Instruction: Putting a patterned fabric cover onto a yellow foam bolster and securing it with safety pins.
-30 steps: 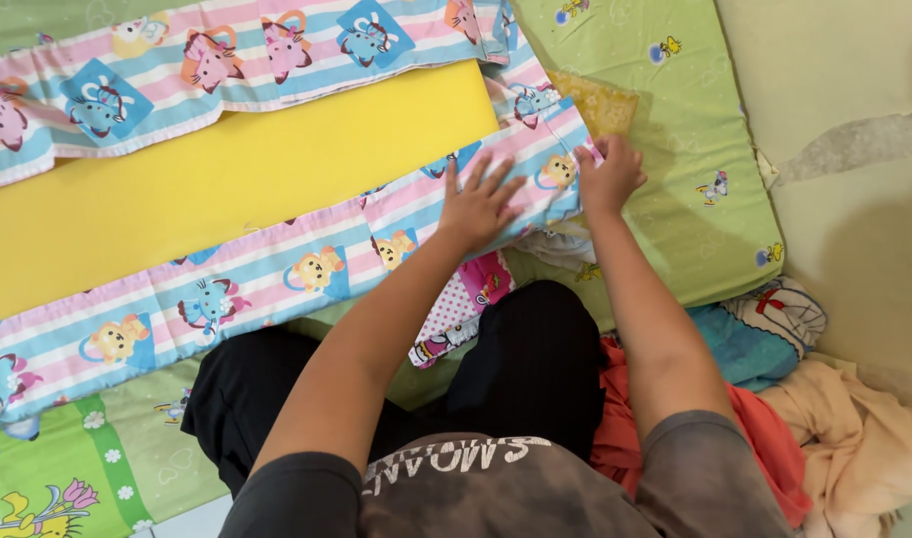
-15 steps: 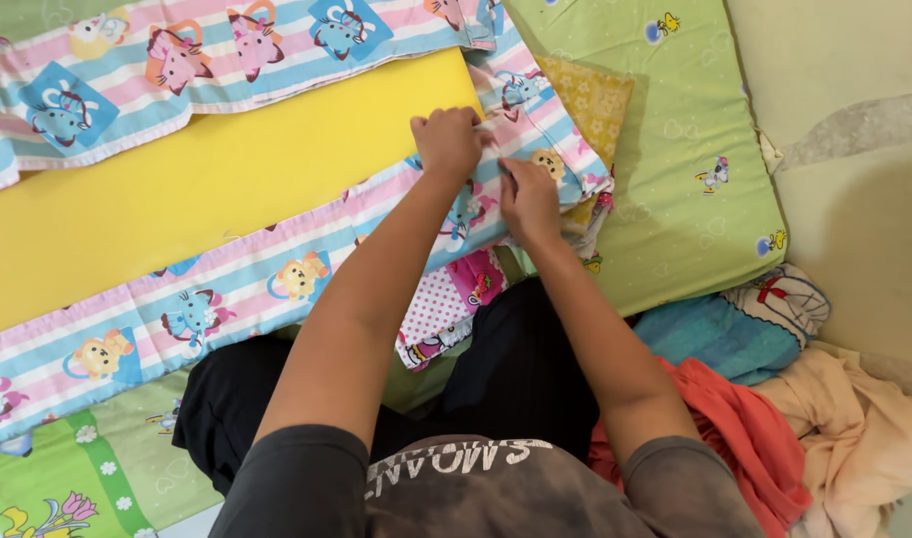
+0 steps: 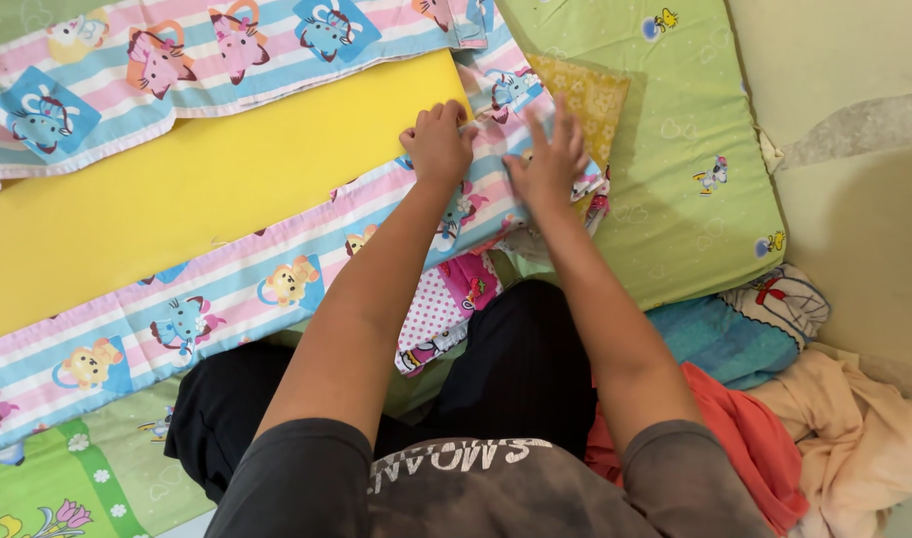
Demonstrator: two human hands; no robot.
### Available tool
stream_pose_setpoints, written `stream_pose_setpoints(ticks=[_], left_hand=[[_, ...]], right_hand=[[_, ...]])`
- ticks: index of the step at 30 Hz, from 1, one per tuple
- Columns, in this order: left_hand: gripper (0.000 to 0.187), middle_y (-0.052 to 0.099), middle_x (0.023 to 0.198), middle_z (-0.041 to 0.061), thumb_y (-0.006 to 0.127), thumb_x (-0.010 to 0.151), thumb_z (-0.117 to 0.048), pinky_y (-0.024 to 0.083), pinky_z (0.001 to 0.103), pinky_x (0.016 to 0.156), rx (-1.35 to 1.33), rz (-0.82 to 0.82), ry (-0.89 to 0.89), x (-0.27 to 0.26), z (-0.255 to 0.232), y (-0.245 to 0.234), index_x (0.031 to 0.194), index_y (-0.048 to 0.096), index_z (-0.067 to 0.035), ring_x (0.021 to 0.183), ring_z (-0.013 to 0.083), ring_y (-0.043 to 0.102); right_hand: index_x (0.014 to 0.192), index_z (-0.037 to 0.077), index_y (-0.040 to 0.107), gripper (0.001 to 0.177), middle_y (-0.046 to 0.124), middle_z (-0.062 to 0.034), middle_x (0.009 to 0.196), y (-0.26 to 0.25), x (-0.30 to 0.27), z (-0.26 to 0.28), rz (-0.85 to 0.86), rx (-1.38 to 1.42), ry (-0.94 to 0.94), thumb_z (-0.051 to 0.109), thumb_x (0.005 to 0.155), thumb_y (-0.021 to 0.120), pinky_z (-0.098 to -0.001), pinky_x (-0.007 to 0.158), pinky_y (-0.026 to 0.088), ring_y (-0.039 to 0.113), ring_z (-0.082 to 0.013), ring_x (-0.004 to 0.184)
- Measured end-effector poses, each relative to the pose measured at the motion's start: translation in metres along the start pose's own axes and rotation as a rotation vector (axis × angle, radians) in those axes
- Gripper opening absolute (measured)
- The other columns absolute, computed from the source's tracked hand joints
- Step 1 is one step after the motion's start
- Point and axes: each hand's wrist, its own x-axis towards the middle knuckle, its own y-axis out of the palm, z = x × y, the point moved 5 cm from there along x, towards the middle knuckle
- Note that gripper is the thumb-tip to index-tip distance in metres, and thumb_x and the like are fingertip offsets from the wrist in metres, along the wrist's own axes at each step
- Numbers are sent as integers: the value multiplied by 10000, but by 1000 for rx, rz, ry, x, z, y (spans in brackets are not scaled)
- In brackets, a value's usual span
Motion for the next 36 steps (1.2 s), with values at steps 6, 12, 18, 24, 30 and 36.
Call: stream_pose_setpoints(ticks=[6, 12, 18, 24, 30, 36], left_hand=[[302, 603, 1349, 19, 687, 860, -223, 329, 598, 916, 152, -26, 378, 2, -11, 0, 1158, 693, -274, 1315, 242, 464], [301, 611, 1305, -7, 581, 931, -222, 258, 665, 1083, 414, 250, 437, 9, -16, 21, 1208, 700, -236, 1418, 238, 396], [292, 615, 1269, 11, 572, 928, -195, 216, 666, 1149, 467, 360, 418, 5, -28, 12, 1173, 728, -225, 1374, 241, 411], [244, 626, 1295, 54, 603, 860, -168, 304, 561, 1135, 289, 133, 624, -40, -49, -10, 1065, 734, -161, 1343, 254, 474], [254, 633, 1217, 65, 577, 965, -293, 295, 594, 1150, 131, 232, 621, -64, -41, 3, 1054, 713, -98, 1336, 261, 478], [423, 534, 1459, 112, 530, 964, -415, 201, 625, 1170, 232, 236, 528, -59, -37, 16, 1155, 687, -72, 1432, 270, 378]], right_hand=[[1510, 230, 474, 994, 421, -89, 1545, 3, 28, -31, 27, 24, 242, 409, 652, 942, -625, 1056, 260, 379, -359, 1383], [1418, 197, 547, 860, 534, -89, 1433, 10, 24, -49, -66, 15, 172, 391, 689, 960, -572, 999, 392, 483, -353, 1278], [1355, 185, 571, 886, 577, -102, 1235, -23, 22, -55, -53, 88, 230, 400, 610, 1000, -474, 982, 463, 536, -363, 1161], [1109, 138, 692, 596, 652, -67, 1082, -23, -18, -123, -16, 164, 358, 464, 710, 991, -418, 828, 527, 653, -268, 994], [1058, 84, 667, 471, 643, -27, 845, -9, -53, -141, 17, 570, 476, 368, 809, 949, -306, 682, 522, 592, -122, 751], [1245, 86, 686, 541, 709, -39, 940, -19, -33, -113, 96, 679, 474, 305, 794, 890, -287, 692, 532, 636, -117, 804]])
